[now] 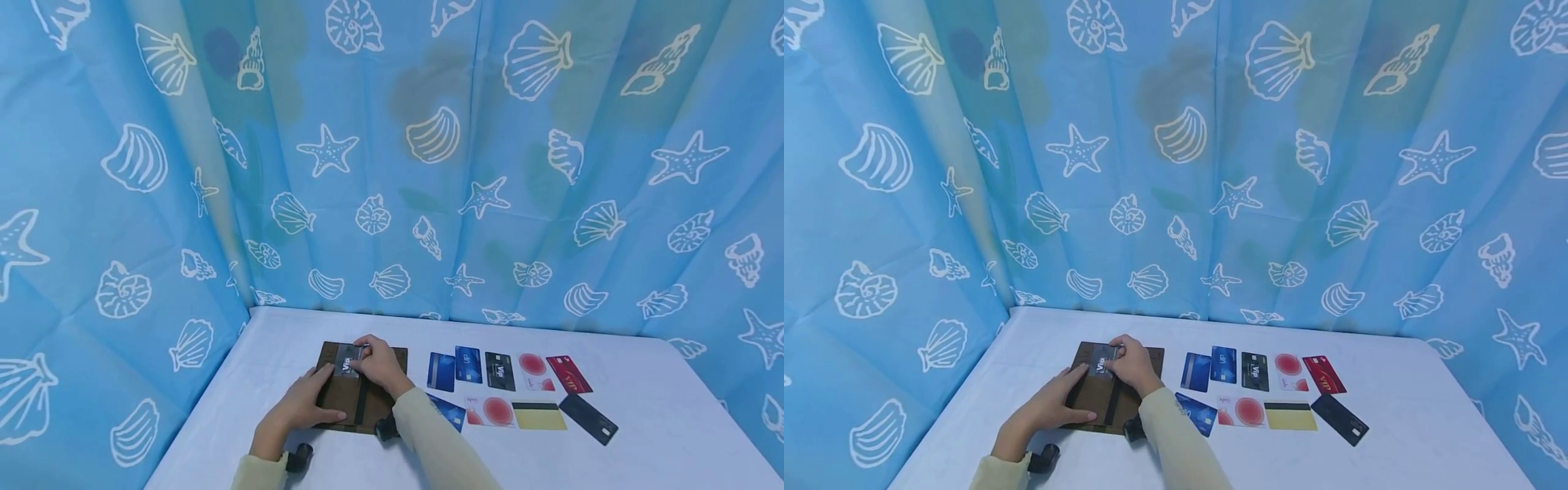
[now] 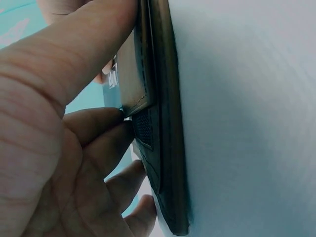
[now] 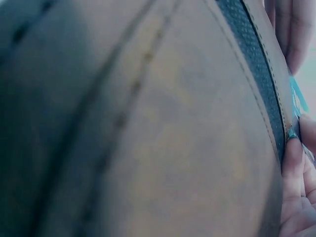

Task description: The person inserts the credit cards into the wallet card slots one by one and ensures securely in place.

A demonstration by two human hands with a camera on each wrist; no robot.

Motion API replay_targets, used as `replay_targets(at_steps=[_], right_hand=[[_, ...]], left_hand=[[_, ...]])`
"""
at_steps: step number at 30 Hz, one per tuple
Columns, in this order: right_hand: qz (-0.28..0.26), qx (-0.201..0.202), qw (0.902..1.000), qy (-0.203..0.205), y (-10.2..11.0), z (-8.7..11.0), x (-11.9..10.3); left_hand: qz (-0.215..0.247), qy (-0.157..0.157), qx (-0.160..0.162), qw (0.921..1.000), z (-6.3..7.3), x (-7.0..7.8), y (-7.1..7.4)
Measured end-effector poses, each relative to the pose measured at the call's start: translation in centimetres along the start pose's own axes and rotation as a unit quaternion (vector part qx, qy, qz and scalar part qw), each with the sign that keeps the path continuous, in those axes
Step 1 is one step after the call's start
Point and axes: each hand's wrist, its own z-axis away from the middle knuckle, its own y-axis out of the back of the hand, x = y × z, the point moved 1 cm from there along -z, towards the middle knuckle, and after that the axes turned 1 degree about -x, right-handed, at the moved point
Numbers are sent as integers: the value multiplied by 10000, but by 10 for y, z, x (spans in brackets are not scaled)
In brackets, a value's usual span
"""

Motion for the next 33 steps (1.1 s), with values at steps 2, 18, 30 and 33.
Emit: replay_targets(at_steps=[2,18,30,33], right_hand=[[100,2,9999,33,0,1,0],[96,-282,9996,-8,1,13,-2],[-84,-262,9996,-17,-3,18,0],[-13,-242,9997,52,-1,19,1]], left_hand=[[1,38,-19,10000,0,0,0],[-98,145,-88,9998,-1,1,0],[-114,75,-75,9999,-2,-1,-1],[-70,2,-58,10000,-2,-1,-1]])
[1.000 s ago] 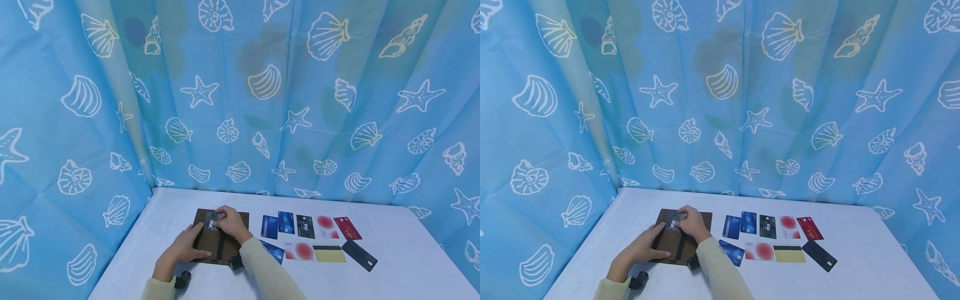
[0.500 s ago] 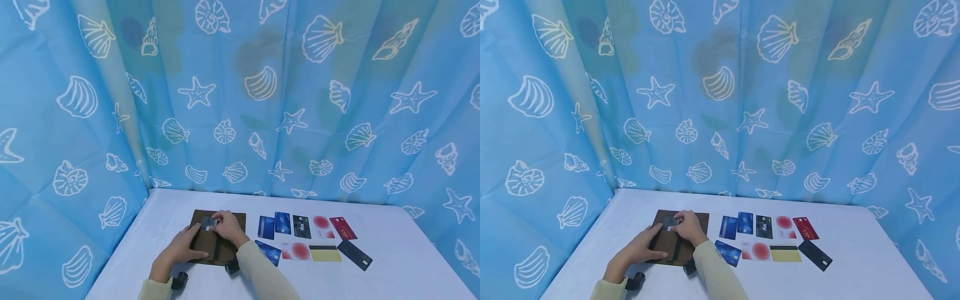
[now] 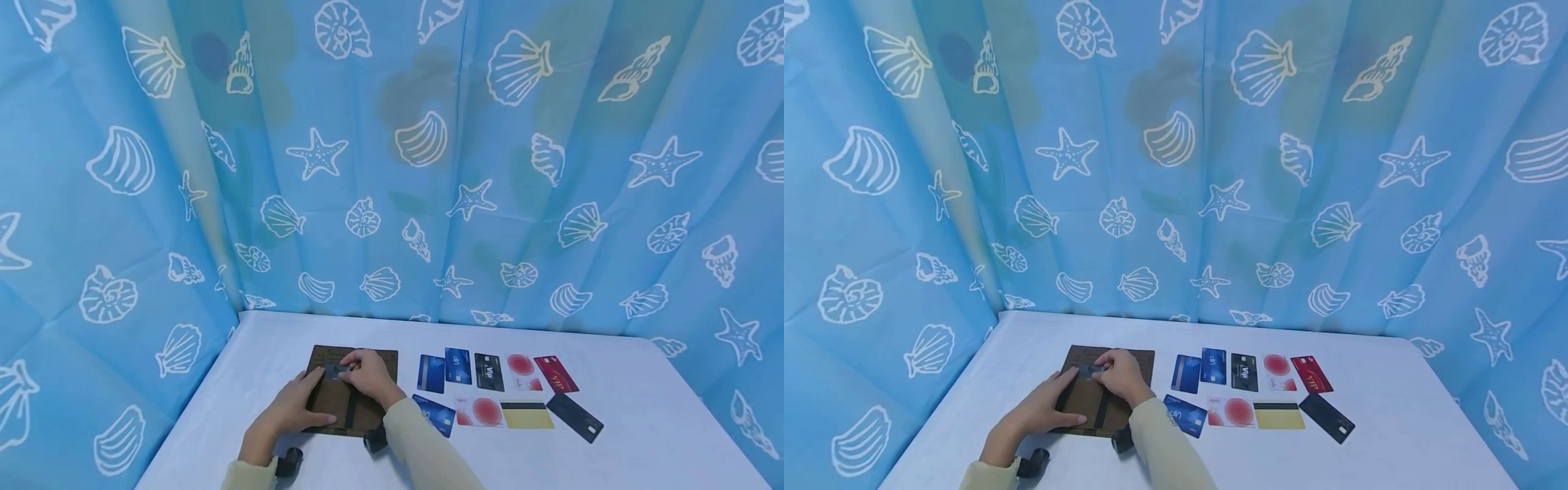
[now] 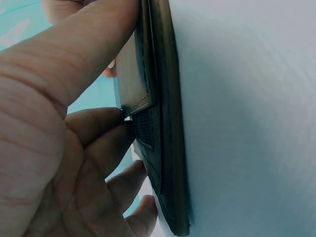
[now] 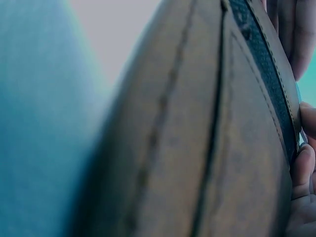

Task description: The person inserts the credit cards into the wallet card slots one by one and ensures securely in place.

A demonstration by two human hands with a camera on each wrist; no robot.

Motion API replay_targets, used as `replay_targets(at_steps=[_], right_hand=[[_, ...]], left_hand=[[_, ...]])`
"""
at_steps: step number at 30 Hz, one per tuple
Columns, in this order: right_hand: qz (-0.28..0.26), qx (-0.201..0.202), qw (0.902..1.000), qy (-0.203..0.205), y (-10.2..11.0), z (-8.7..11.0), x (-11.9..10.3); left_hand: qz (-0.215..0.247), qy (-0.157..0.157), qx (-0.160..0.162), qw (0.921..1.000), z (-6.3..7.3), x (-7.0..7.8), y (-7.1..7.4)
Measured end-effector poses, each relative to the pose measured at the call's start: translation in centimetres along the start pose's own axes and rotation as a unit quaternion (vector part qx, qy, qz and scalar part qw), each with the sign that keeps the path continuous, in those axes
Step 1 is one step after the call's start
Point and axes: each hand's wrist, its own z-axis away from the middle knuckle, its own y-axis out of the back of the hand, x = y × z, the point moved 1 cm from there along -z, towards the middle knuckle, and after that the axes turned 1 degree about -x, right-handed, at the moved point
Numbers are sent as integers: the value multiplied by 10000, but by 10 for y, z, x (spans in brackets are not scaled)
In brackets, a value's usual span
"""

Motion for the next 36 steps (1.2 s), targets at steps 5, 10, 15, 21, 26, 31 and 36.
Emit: replay_targets(at_steps=[5,10,15,21,26,31,36], right_hand=[[493,60,9987,92,-1,3,-3],[827,58,9960,337,-4,5,-5],[871,57,9954,398,-5,3,-4],[978,-108,9945,365,-6,2,1],[1027,-154,9936,456,-6,3,0],[1079,-223,9926,504,-6,3,-3],[1092,-298,9920,551,-6,3,-6]], left_hand=[[28,-52,-13,10000,1,-1,0],[-20,-36,-20,10000,-1,-1,0],[-21,-26,-55,10000,-3,0,1],[49,-141,-160,9998,-1,-1,-1],[67,-173,-104,9998,1,-2,-2],[57,-150,-59,9999,2,-1,0],[32,-102,-65,9999,2,1,2]])
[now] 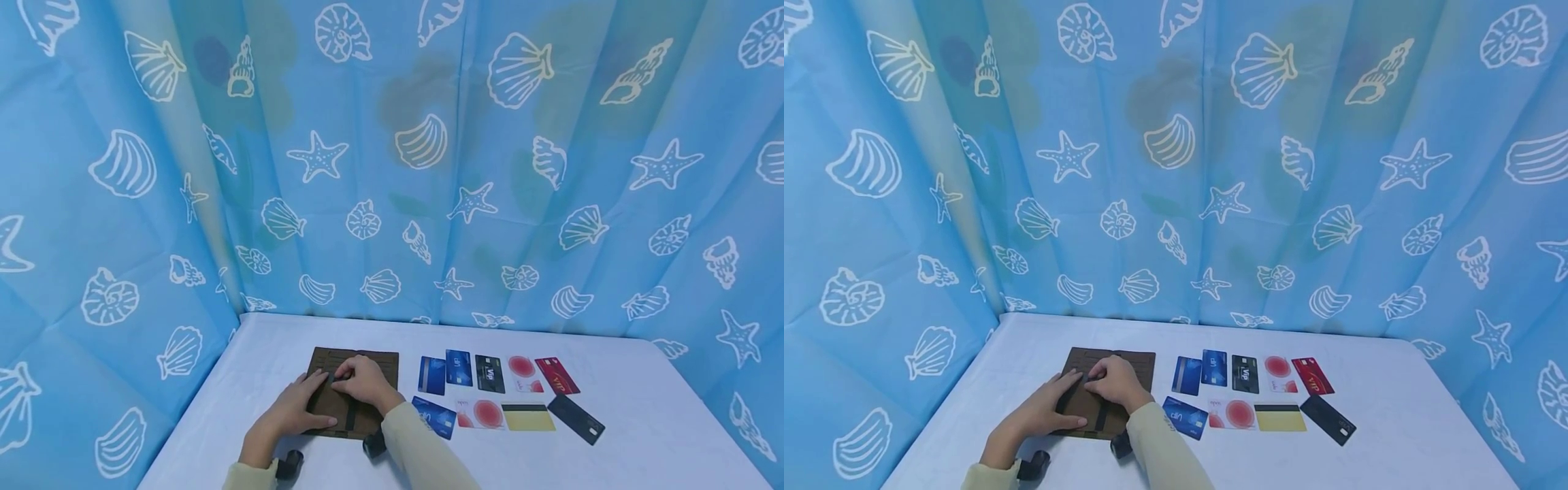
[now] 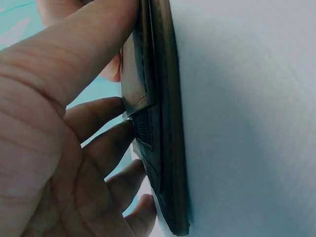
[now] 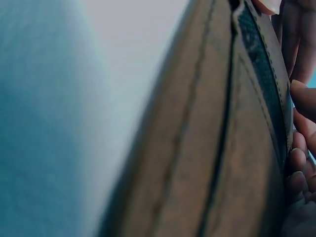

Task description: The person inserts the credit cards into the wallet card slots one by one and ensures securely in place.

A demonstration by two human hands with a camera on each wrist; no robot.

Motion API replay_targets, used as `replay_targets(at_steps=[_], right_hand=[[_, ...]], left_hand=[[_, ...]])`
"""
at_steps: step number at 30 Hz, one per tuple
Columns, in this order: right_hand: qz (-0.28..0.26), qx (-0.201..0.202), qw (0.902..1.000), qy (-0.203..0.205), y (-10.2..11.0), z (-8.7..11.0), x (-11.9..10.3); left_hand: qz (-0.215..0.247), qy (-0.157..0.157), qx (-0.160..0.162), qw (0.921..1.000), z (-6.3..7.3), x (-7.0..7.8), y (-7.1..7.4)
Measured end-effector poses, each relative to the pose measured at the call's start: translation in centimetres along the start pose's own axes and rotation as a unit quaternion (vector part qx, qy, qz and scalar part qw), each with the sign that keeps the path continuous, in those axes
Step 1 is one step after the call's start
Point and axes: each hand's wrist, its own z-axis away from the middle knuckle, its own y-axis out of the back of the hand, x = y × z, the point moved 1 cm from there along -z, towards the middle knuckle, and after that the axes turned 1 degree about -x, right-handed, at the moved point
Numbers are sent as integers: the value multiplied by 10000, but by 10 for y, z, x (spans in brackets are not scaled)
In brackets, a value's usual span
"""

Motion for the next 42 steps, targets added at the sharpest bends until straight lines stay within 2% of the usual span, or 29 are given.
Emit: replay_targets(at_steps=[6,14,21,31,42], right_hand=[[-84,-85,9999,-69,0,1,0],[-276,-257,9991,-189,4,3,0],[-397,-261,9986,-234,4,3,0],[-260,-362,9988,-215,3,3,3],[-266,-467,9982,-281,3,4,1]], left_hand=[[5,67,-40,10000,0,1,1],[147,-111,-36,9998,0,0,3],[149,-20,15,9999,-2,-1,2],[82,177,-44,9998,-3,-3,-1],[186,62,-28,9998,-3,-3,-1]])
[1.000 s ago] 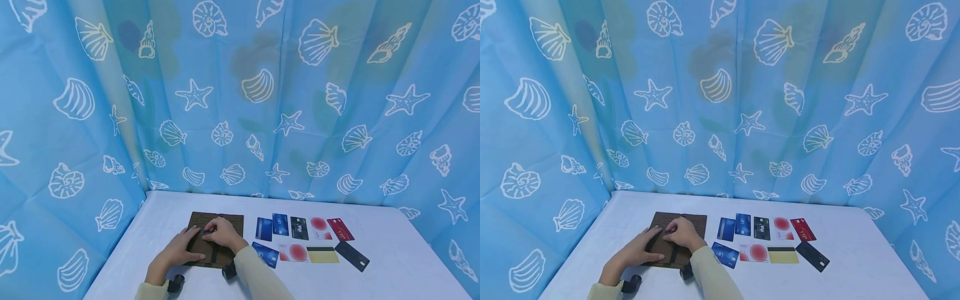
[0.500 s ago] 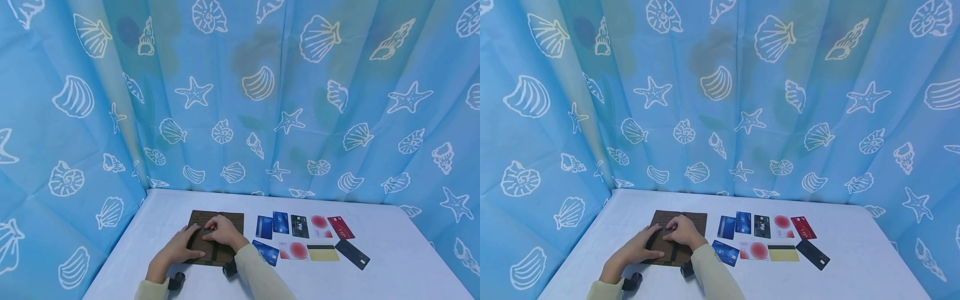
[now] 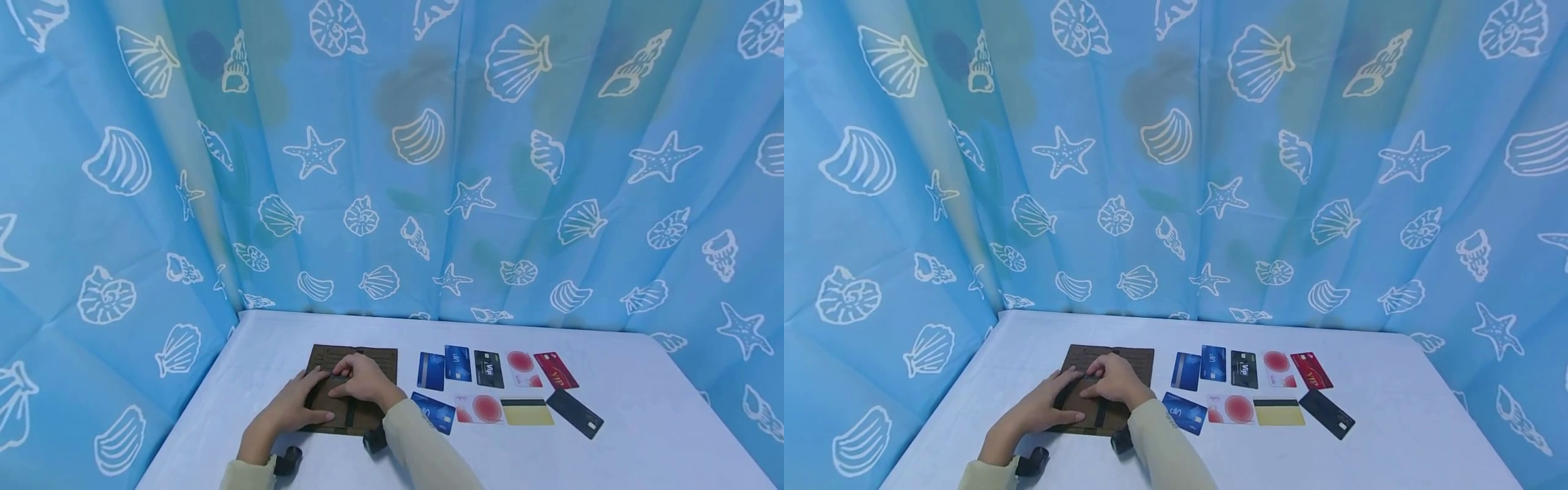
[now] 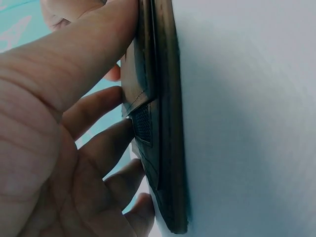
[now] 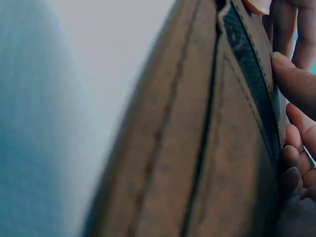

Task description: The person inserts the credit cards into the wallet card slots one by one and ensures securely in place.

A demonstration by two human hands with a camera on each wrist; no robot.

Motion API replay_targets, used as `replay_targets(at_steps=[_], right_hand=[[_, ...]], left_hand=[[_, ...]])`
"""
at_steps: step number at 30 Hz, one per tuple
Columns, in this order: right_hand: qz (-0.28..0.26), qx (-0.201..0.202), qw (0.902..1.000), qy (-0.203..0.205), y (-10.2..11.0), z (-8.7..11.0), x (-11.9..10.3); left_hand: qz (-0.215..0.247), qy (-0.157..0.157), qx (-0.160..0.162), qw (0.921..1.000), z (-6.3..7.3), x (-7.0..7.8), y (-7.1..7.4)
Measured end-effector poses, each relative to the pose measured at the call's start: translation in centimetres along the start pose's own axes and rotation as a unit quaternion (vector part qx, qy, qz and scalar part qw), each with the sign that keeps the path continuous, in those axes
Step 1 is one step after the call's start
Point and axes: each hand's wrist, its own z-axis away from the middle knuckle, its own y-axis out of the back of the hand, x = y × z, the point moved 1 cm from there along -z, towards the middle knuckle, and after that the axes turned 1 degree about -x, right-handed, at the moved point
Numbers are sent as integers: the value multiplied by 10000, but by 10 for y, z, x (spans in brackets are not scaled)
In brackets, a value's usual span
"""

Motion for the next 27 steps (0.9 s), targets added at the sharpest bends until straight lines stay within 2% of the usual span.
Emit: replay_targets(at_steps=[7,13,27], right_hand=[[-199,-9,9998,27,1,1,-1],[-2,-38,10000,-31,-2,0,1],[59,-29,9999,-95,-2,0,-2]], left_hand=[[39,72,2,10000,-1,0,1],[11,79,10,10000,-2,1,0],[3,95,35,9999,-2,4,2]])
